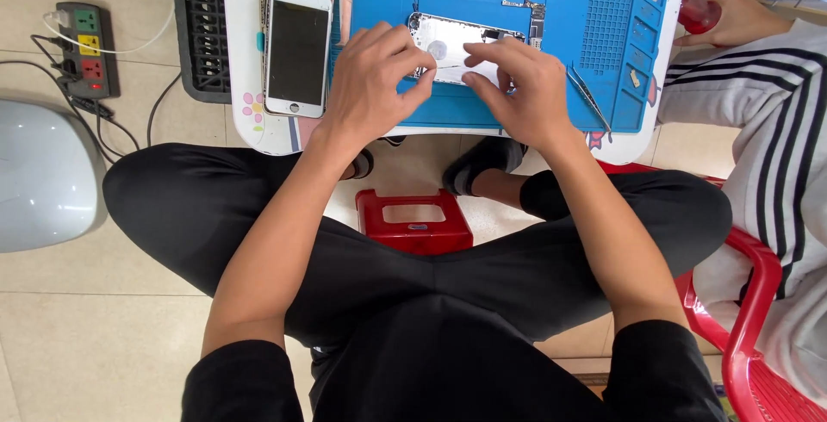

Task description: The person sits cross-legged on a stool and repairs a disassembled smartphone on a blue work mat. They use tweezers to carefully place and adjust small internal components, including a metal bracket and ribbon cables, inside the phone's chassis.

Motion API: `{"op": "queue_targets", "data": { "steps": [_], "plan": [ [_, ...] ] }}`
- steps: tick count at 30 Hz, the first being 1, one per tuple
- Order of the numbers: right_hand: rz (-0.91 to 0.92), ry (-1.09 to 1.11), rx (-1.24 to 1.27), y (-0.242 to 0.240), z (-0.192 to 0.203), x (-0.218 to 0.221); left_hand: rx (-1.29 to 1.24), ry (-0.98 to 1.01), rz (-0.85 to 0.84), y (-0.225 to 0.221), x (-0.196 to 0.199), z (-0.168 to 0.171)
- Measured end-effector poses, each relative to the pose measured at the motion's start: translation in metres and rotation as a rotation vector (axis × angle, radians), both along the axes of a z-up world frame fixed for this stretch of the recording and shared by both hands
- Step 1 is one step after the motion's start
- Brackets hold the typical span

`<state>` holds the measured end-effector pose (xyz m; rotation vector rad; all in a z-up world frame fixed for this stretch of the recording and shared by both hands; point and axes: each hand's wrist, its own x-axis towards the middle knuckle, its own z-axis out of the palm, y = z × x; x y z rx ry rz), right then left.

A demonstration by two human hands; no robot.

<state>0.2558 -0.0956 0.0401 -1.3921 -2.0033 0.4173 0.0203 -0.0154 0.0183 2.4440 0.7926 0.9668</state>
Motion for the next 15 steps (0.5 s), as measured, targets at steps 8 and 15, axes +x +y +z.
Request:
{"op": "queue_targets", "data": {
  "steps": [8,15],
  "plan": [
    [0.000,0.168,-0.017,0.006,-0.011,-0.011,0.069,-0.028,-0.067,0.008,-0.001,-0.003],
    [0.019,0.168,0.052,0.011,-0.010,-0.013,0.091,-0.060,-0.081,0.008,-0.001,-0.002]
  ]
}}
